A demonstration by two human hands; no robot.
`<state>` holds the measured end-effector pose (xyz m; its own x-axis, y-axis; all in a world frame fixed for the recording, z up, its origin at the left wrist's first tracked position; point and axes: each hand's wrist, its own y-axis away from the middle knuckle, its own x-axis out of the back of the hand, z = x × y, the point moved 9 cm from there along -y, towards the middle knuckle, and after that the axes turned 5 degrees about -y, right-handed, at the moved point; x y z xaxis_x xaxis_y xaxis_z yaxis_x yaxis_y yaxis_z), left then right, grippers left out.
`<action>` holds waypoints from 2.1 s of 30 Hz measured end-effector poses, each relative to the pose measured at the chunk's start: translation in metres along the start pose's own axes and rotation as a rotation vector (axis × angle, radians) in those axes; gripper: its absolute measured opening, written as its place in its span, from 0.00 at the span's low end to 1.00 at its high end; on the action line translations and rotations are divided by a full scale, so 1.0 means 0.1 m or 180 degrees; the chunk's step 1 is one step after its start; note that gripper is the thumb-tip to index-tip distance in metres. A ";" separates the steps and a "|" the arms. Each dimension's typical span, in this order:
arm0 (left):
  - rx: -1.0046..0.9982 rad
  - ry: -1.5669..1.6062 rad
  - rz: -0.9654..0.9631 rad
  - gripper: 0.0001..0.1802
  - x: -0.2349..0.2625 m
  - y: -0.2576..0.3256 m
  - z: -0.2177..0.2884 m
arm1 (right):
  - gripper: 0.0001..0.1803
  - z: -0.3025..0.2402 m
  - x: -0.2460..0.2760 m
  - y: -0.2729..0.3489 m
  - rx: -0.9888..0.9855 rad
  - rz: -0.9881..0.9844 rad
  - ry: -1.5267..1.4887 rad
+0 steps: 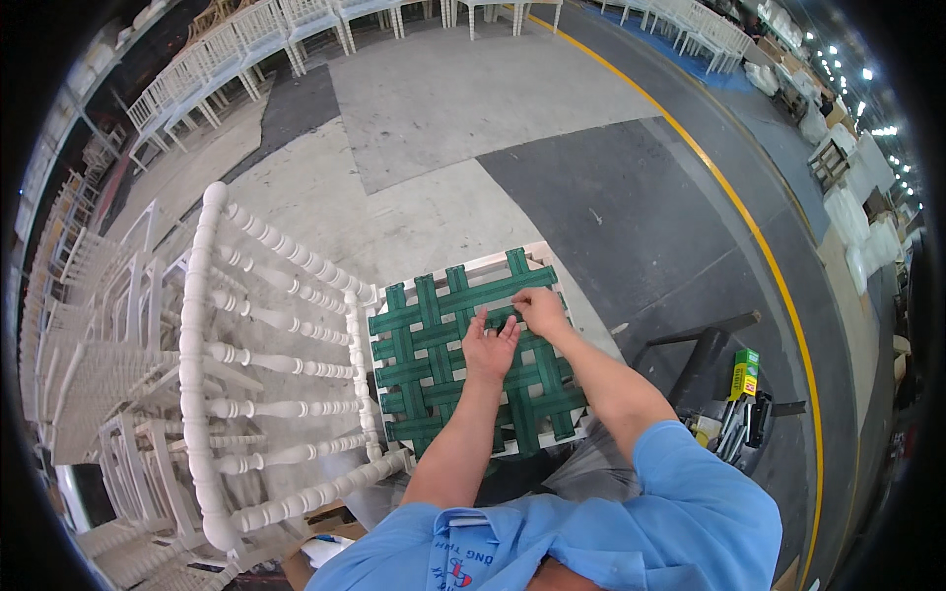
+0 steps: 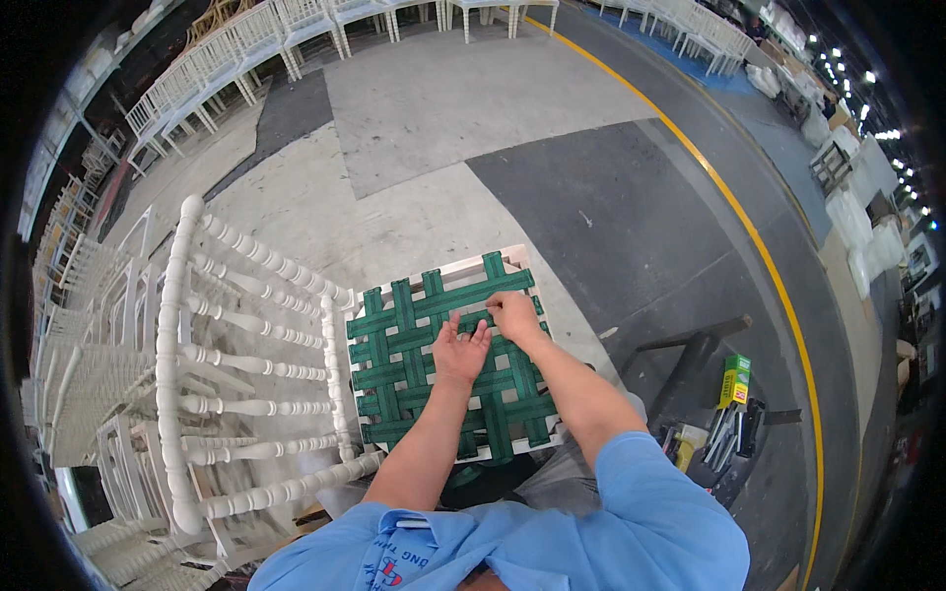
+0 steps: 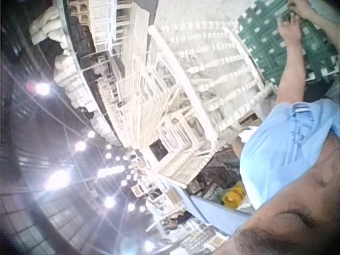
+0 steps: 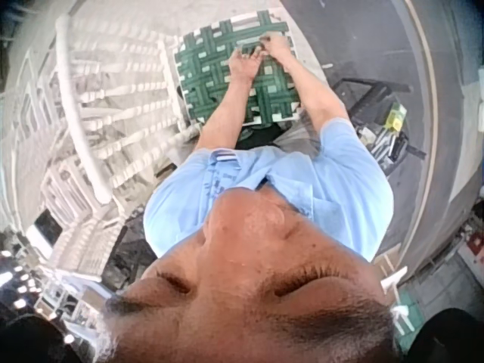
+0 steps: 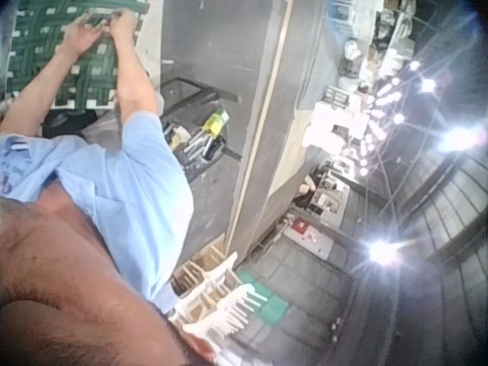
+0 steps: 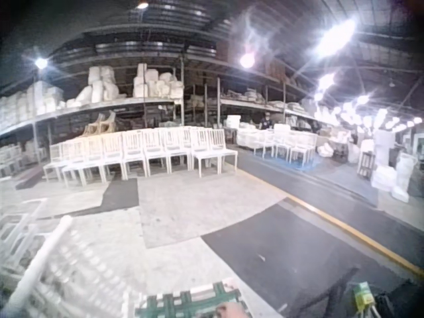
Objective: The person weaves green plastic straps into the seat of a white wooden chair using a staple gun to secure the straps. After completing the weave, the person places a white sheet over the seat and staples it in place.
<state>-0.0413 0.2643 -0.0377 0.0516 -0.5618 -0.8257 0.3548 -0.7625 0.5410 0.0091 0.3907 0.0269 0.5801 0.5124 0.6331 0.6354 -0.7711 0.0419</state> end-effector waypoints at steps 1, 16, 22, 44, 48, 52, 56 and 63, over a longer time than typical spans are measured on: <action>-0.0110 0.0060 0.0052 0.20 0.00 -0.05 -0.01 | 0.10 0.03 0.02 -0.04 -0.0047 0.0002 0.0059; -0.0059 -0.2384 0.0769 0.24 0.07 0.33 0.24 | 0.13 0.47 -0.29 -0.54 -0.1403 -0.1037 -0.1526; -0.0941 -0.4172 0.0976 0.26 -0.10 0.07 0.71 | 0.15 0.13 -0.41 -0.52 -0.1301 -0.1473 -0.1315; -0.1114 -0.4425 0.0398 0.14 -0.60 -0.08 0.99 | 0.10 -0.44 0.24 -0.14 0.0653 -0.0108 -0.0969; -0.1832 -0.4681 -0.0241 0.13 -1.00 0.04 0.90 | 0.10 -0.61 0.41 -0.16 0.0879 -0.0047 -0.0567; -0.1592 -0.4487 -0.0341 0.09 -1.03 0.01 0.83 | 0.11 -0.81 0.49 -0.08 0.1139 -0.0043 -0.0654; -0.1104 -0.4048 -0.0048 0.08 -0.85 -0.03 0.86 | 0.11 -0.87 0.51 0.01 0.0895 -0.0032 -0.0887; -0.1575 -0.4183 -0.0267 0.08 -1.05 0.09 0.81 | 0.07 -0.91 0.58 0.05 0.1386 0.0150 -0.0487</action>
<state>-0.1186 0.2903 0.0673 -0.7863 -0.6161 0.0468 0.6147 -0.7724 0.1596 -0.0006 0.3817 0.1343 0.6612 0.5558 0.5039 0.7425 -0.5811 -0.3333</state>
